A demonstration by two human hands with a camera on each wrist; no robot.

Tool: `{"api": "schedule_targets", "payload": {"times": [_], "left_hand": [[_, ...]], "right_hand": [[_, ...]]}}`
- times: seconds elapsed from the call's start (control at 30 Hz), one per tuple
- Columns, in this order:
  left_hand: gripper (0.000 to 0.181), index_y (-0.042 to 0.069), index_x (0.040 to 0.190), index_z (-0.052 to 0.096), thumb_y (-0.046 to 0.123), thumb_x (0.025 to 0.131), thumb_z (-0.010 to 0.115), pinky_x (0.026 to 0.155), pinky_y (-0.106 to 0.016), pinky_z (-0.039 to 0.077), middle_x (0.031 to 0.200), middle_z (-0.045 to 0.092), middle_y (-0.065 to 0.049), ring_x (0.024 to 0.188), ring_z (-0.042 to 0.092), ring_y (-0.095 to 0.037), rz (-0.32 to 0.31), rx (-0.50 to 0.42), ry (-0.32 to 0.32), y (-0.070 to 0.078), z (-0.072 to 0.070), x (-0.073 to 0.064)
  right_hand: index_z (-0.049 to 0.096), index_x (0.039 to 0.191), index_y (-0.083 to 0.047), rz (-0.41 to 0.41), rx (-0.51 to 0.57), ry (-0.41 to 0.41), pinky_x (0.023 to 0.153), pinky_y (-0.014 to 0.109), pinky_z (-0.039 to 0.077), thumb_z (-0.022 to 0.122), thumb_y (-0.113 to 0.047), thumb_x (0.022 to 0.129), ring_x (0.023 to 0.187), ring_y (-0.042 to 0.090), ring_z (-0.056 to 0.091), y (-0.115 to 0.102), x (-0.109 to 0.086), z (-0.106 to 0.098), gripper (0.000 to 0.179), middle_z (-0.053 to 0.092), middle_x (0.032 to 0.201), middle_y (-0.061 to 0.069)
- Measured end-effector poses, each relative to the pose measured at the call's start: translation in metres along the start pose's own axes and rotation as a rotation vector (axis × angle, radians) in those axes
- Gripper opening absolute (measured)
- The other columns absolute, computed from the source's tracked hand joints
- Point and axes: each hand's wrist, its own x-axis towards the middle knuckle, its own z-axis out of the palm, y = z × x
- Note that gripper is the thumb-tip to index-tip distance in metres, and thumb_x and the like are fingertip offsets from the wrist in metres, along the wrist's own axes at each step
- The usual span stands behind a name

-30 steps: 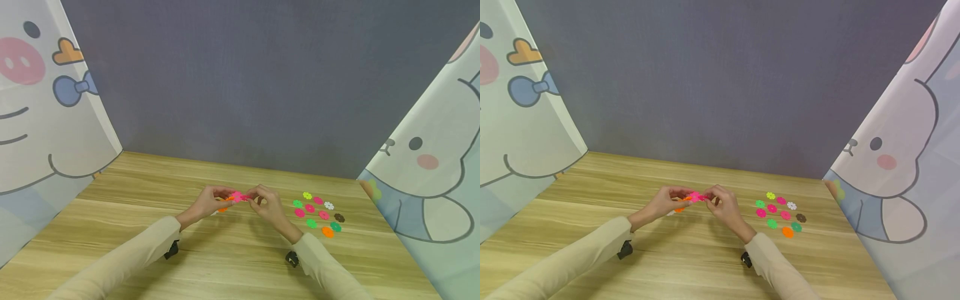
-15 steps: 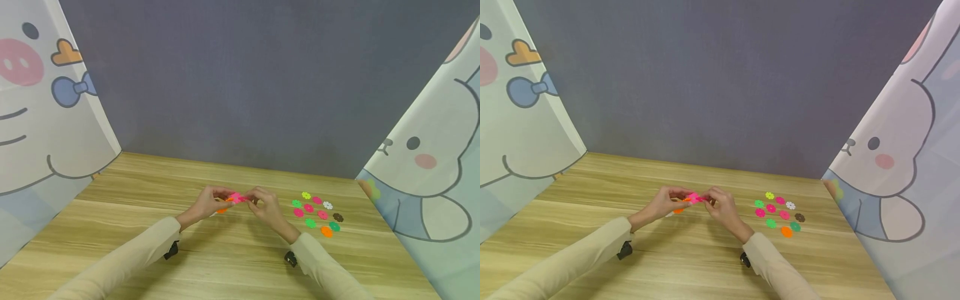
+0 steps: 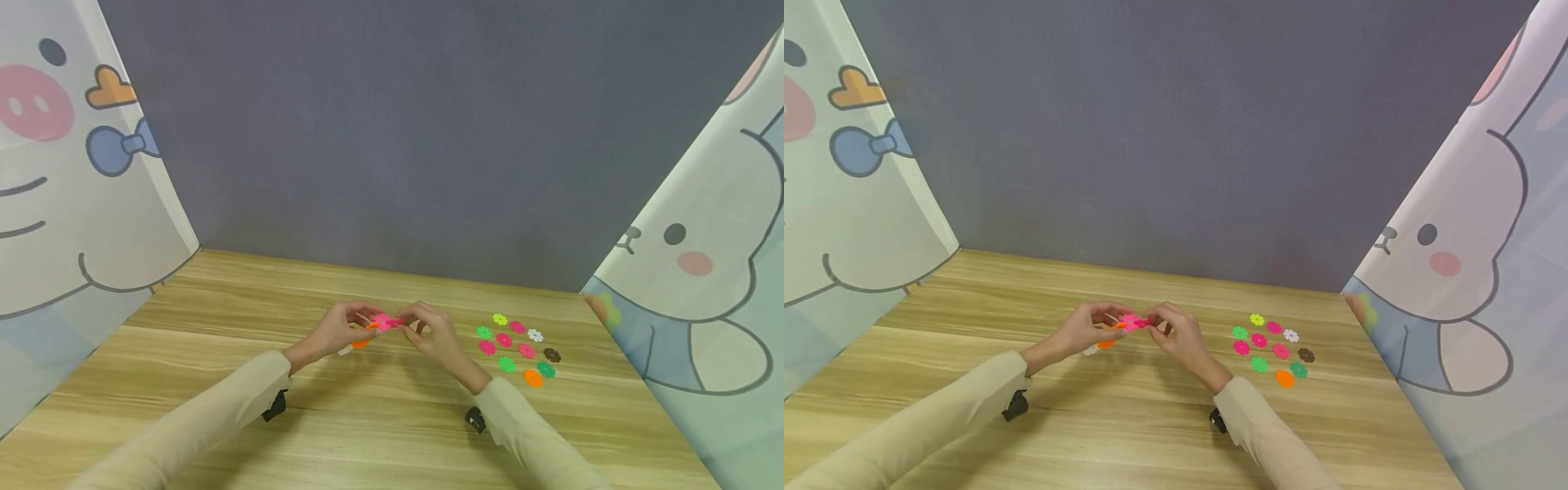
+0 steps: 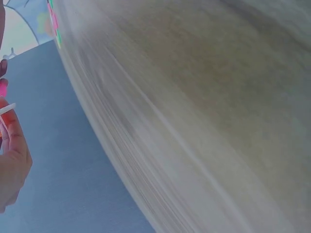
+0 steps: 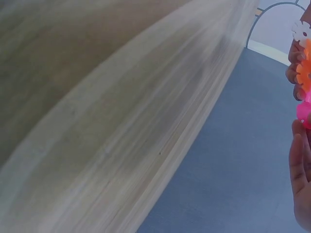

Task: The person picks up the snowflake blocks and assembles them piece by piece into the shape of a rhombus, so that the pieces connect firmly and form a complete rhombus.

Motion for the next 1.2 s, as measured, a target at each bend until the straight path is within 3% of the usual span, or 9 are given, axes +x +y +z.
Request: {"api": "schedule_targets", "payload": {"times": [0.27,0.43,0.57,0.9,1.0,1.2], "left_hand": [[0.036,0.009,0.115,0.061,0.015,0.080,0.070,0.073,-0.029,0.053,0.111,0.061,-0.012,0.090,0.061,-0.020,-0.026,-0.002,0.023,-0.002,-0.005,-0.003],[0.039,0.006,0.118,0.058,0.011,0.081,0.069,0.073,-0.029,0.053,0.111,0.060,-0.014,0.090,0.060,-0.021,-0.022,-0.013,0.029,-0.001,-0.007,-0.005],[0.041,0.000,0.120,0.056,0.004,0.081,0.067,0.073,-0.031,0.053,0.111,0.059,-0.018,0.090,0.060,-0.025,-0.030,-0.005,0.024,0.011,-0.009,-0.009],[0.040,0.006,0.118,0.058,0.009,0.080,0.069,0.072,-0.028,0.053,0.113,0.058,-0.015,0.089,0.060,-0.023,0.004,0.000,0.011,-0.006,-0.010,-0.006],[0.039,0.006,0.118,0.058,0.010,0.081,0.069,0.073,-0.028,0.053,0.113,0.057,-0.015,0.089,0.060,-0.022,0.005,0.003,0.004,-0.006,-0.010,-0.006],[0.038,0.007,0.117,0.058,0.009,0.081,0.068,0.073,-0.027,0.053,0.114,0.057,-0.015,0.089,0.060,-0.021,0.011,0.007,-0.011,-0.006,-0.011,-0.006]], "right_hand": [[0.062,0.102,-0.001,0.102,-0.038,-0.096,0.056,0.027,0.052,0.070,0.003,0.076,0.082,0.021,0.062,0.007,-0.008,-0.016,0.028,0.065,0.094,0.011],[0.061,0.102,-0.003,0.151,-0.065,-0.132,0.057,0.032,0.052,0.069,0.006,0.075,0.084,0.024,0.062,0.020,-0.021,-0.033,0.030,0.064,0.096,0.013],[0.061,0.102,0.000,0.176,-0.115,-0.128,0.057,0.033,0.052,0.069,0.009,0.073,0.082,0.026,0.061,0.031,-0.034,-0.047,0.031,0.064,0.094,0.014],[0.060,0.097,0.007,0.178,-0.192,-0.130,0.053,0.027,0.050,0.069,0.011,0.071,0.077,0.031,0.058,0.058,-0.065,-0.081,0.028,0.062,0.090,0.020],[0.059,0.099,0.007,0.252,-0.193,-0.164,0.057,0.025,0.050,0.070,0.008,0.073,0.080,0.030,0.058,0.064,-0.073,-0.089,0.029,0.062,0.093,0.019],[0.061,0.099,0.002,0.372,-0.316,-0.261,0.070,0.034,0.054,0.071,0.000,0.075,0.086,0.026,0.061,0.071,-0.084,-0.102,0.026,0.065,0.094,0.012]]}}
